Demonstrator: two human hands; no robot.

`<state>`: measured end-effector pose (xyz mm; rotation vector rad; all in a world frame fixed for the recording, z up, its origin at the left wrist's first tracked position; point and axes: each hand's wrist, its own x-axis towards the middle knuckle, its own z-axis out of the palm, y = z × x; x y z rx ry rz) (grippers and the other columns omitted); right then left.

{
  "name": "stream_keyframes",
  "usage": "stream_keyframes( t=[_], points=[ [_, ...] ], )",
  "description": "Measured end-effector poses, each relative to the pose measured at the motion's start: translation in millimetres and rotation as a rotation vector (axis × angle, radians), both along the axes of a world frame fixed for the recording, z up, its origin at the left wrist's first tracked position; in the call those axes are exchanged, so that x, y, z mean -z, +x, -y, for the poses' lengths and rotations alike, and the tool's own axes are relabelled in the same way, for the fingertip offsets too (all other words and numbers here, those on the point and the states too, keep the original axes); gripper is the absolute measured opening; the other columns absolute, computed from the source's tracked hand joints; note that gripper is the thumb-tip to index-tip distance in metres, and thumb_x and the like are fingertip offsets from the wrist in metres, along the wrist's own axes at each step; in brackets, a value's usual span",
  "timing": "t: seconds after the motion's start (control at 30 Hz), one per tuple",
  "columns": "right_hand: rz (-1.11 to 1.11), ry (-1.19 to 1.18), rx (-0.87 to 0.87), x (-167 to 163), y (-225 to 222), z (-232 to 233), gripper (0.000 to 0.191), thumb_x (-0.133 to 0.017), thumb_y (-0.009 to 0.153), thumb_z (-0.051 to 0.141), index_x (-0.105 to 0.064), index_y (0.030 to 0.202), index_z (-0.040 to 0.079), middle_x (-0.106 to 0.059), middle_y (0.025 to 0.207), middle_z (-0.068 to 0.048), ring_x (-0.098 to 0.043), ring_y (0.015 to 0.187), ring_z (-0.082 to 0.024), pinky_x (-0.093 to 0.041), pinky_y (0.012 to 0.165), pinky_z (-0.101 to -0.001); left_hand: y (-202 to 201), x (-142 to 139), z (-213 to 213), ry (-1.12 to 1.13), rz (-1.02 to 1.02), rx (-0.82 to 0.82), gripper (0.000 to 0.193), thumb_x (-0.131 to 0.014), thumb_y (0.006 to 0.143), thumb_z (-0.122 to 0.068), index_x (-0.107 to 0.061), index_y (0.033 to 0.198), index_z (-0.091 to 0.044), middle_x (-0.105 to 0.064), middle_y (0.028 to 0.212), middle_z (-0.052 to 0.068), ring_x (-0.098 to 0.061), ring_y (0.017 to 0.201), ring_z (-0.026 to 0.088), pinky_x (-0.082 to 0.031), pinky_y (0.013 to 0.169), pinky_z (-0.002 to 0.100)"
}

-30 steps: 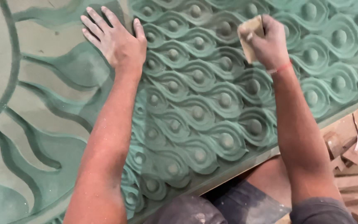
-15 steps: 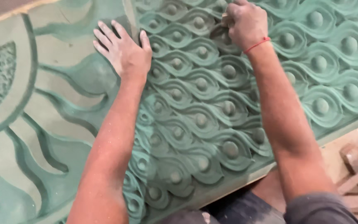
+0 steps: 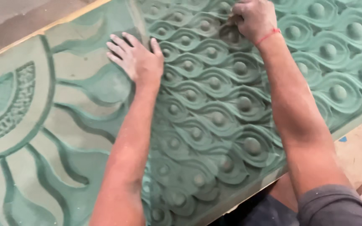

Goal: The person uses a sanding block to smooth the surface of a large green relief panel featuring a sun and wave pattern. The person holds the panel with one hand while sanding the raised details with the other.

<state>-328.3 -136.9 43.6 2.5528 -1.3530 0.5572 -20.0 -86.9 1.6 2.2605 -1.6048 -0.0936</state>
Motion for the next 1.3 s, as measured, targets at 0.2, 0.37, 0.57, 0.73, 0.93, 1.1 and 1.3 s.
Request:
stream_keyframes(
  t=[0.2, 0.37, 0.57, 0.73, 0.93, 1.1, 1.3],
  points=[
    [-0.085, 0.021, -0.064, -0.5, 7.8, -4.5, 0.005, -0.077, 0.085, 0.015, -0.076, 0.090, 0.017, -0.073, 0.094, 0.000, -0.069, 0.093, -0.026, -0.057, 0.077, -0.0399, -0.5, -0.3, -3.8, -0.038, 0.000, 0.002, 0.084, -0.055, 0.095, -0.054, -0.042, 0.149, 0.009, -0.029, 0.157, 0.037, -0.023, 0.147, 0.054, -0.013, 0.121, 0.064],
    [-0.123, -0.017, 0.125, 8.6, 0.1, 1.1, 0.003, -0.079, 0.090, 0.017, -0.077, 0.089, 0.018, -0.071, 0.096, 0.000, -0.068, 0.093, -0.025, -0.057, 0.077, -0.0400, -0.2, 2.6, -0.1, -0.053, -0.005, 0.001, 0.085, -0.056, 0.093, -0.054, -0.041, 0.148, 0.010, -0.031, 0.156, 0.036, -0.023, 0.147, 0.054, -0.013, 0.120, 0.064],
    [-0.166, 0.076, -0.060, 5.4, -11.8, 11.6, 0.021, -0.077, 0.081, 0.013, -0.078, 0.101, 0.016, -0.072, 0.097, 0.000, -0.069, 0.095, -0.026, -0.057, 0.075, -0.0406, -1.9, 4.1, -2.8, -0.052, -0.031, -0.021, 0.085, -0.057, 0.092, -0.055, -0.042, 0.149, 0.007, -0.030, 0.158, 0.035, -0.023, 0.148, 0.052, -0.012, 0.122, 0.062],
    [-0.067, 0.023, -0.016, 2.2, -11.1, 15.8, 0.015, -0.077, 0.083, 0.012, -0.078, 0.096, 0.018, -0.074, 0.101, 0.000, -0.070, 0.095, -0.025, -0.057, 0.078, -0.0399, -1.2, -2.3, -0.8, 0.004, 0.000, -0.032, 0.085, -0.056, 0.092, -0.055, -0.042, 0.149, 0.007, -0.030, 0.158, 0.034, -0.022, 0.148, 0.052, -0.011, 0.121, 0.062],
    [-0.034, 0.073, -0.088, 5.0, -22.8, 18.6, 0.016, -0.073, 0.084, 0.010, -0.077, 0.098, 0.015, -0.073, 0.098, -0.001, -0.071, 0.092, -0.027, -0.057, 0.075, -0.0407, -4.4, -5.4, -2.0, 0.003, 0.001, -0.023, 0.084, -0.056, 0.092, -0.055, -0.043, 0.149, 0.006, -0.030, 0.158, 0.033, -0.023, 0.148, 0.050, -0.013, 0.121, 0.061],
    [0.142, 0.148, -0.159, 8.6, -39.4, 25.9, 0.007, -0.071, 0.090, 0.014, -0.074, 0.096, 0.012, -0.073, 0.100, -0.004, -0.070, 0.091, -0.029, -0.057, 0.076, -0.0425, -3.7, 0.8, -3.0, -0.021, 0.013, -0.029, 0.083, -0.058, 0.093, -0.055, -0.046, 0.148, 0.006, -0.033, 0.158, 0.032, -0.026, 0.148, 0.049, -0.014, 0.121, 0.061],
    [0.023, 0.204, -0.219, 16.0, -29.7, 38.5, 0.017, -0.069, 0.078, 0.012, -0.075, 0.094, 0.014, -0.072, 0.096, -0.007, -0.069, 0.086, -0.034, -0.056, 0.072, -0.0458, -2.5, 2.6, -0.9, -0.035, 0.032, -0.035, 0.082, -0.059, 0.092, -0.055, -0.047, 0.147, 0.005, -0.035, 0.156, 0.032, -0.028, 0.146, 0.050, -0.015, 0.120, 0.061]
  ],
)
